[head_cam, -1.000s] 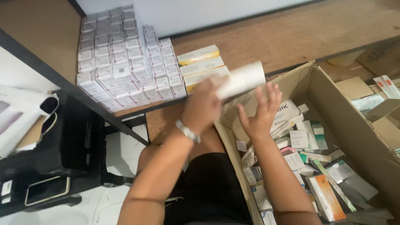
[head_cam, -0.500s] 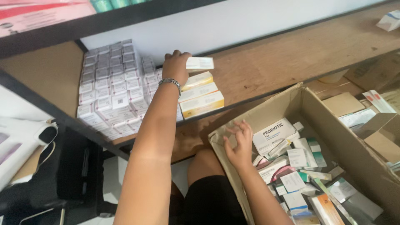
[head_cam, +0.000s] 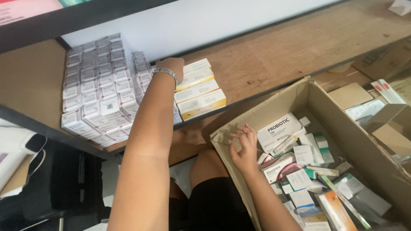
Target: The person sits on the floor and repeatedly picks small white boxes from a cardboard box on their lap, then places them in neat rows on a nearby wooden shelf. The person handles multiple box types, including probiotic and rosuvastatin boxes, and arranges them in organized stacks.
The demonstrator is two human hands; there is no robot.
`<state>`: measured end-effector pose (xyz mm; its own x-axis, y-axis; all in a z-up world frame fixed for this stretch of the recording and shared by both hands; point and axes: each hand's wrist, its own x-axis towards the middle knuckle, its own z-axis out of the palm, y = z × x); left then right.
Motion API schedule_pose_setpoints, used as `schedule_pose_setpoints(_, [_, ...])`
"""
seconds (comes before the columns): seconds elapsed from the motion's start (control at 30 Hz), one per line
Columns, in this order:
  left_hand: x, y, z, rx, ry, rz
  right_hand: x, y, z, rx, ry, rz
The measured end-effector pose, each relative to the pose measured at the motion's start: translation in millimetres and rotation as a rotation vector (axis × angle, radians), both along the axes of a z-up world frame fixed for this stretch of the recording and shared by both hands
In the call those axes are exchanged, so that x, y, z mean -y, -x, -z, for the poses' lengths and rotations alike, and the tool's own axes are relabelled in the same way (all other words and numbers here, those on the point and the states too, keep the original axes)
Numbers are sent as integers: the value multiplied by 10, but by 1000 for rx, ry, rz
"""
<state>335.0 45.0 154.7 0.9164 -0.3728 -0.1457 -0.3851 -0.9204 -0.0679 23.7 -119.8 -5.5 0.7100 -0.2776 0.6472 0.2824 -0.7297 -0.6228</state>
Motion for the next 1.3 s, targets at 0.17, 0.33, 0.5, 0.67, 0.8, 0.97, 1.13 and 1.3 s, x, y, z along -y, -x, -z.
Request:
schedule_pose_setpoints(0.17, [146,48,-41,169,-110,34,41,72,87,-40,-78,7])
schedule_pose_setpoints(0.33, [448,248,-131,-1,274,157,55,95,154,-66,-114,6])
schedule_pose_setpoints(0.5, [561,242,3,-156,130,164,96,197,246,-96,-94,-7])
schedule_pose_setpoints(0.67, [472,58,287,-67,272,388,113,254,285,-109,-93,23])
schedule_pose_setpoints(0.8, [615,166,327,58,236,427,194,365,403,-46,-87,-5])
schedule_pose_setpoints(0.97, [762,601,89,224,302,477,182,639,492,-127,-94,3])
schedule_pose_setpoints(1.13, [1210,1478,139,174,529,848,395,857,404,-191,-190,15])
schedule_pose_setpoints(1.3, [1593,2773,1155,16,758,1032,648,1127,578,-236,-227,96])
